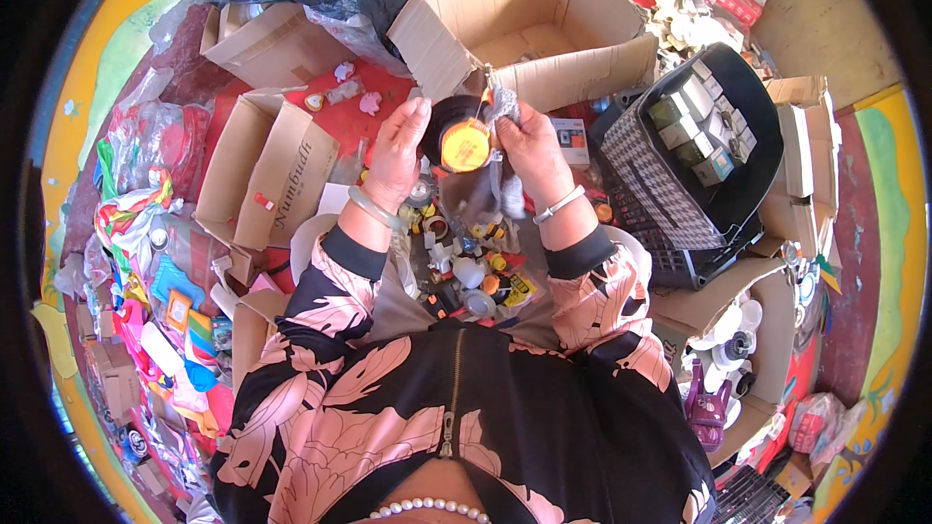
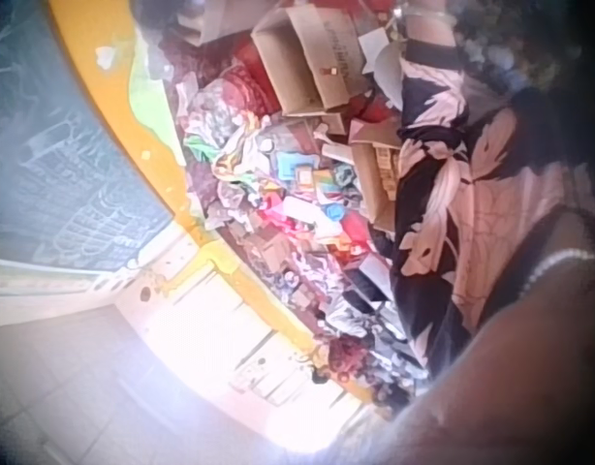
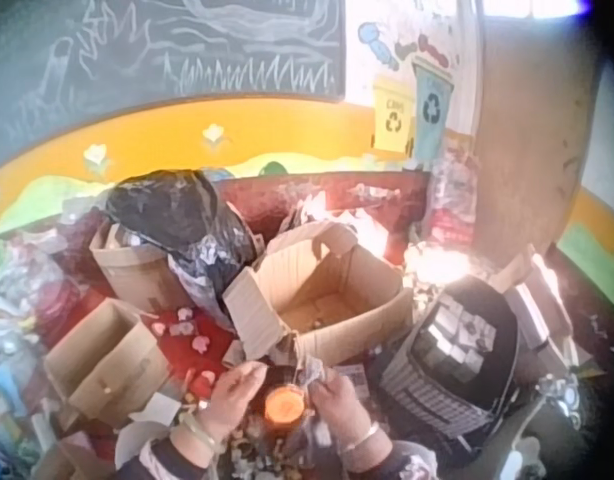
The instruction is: The person sits on the floor and wipes small items, including a yellow circular object and a silver circular object, with a gray cloth. They handle the items one at a time, wiping different sides and placing them into a cardboard box.
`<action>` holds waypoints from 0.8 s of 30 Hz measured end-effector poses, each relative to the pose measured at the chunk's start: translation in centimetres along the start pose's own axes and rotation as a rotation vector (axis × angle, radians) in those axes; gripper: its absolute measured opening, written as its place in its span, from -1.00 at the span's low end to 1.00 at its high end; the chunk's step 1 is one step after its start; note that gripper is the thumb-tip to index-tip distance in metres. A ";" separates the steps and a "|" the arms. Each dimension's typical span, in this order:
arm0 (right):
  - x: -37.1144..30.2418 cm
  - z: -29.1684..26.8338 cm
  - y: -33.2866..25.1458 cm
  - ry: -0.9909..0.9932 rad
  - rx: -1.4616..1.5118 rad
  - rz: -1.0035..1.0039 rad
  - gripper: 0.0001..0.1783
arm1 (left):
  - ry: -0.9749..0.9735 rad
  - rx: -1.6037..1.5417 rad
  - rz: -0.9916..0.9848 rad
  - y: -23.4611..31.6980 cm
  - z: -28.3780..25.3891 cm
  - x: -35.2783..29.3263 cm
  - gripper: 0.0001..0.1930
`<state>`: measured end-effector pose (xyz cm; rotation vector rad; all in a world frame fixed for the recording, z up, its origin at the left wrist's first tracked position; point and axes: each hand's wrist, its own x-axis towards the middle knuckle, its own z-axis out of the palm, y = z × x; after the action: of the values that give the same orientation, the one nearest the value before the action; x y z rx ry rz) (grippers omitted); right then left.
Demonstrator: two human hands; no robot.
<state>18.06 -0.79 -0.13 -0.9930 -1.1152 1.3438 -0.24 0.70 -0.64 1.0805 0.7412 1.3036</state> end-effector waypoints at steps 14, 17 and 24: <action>-1.2 1.1 1.5 -0.076 0.363 -0.062 -0.70 | -0.035 0.622 0.383 0.9 0.7 -0.1 -0.80; -1.0 0.7 1.4 -0.166 0.475 0.014 -0.68 | -0.072 0.558 0.365 0.7 0.3 0.1 -0.81; -1.9 1.4 0.9 -0.170 0.538 0.040 -0.68 | -0.070 0.502 0.341 0.9 0.3 -0.4 -0.79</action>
<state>16.67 -2.78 -0.78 -0.5157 -0.7890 1.6672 -0.36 0.16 0.20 1.7065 0.8834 1.3883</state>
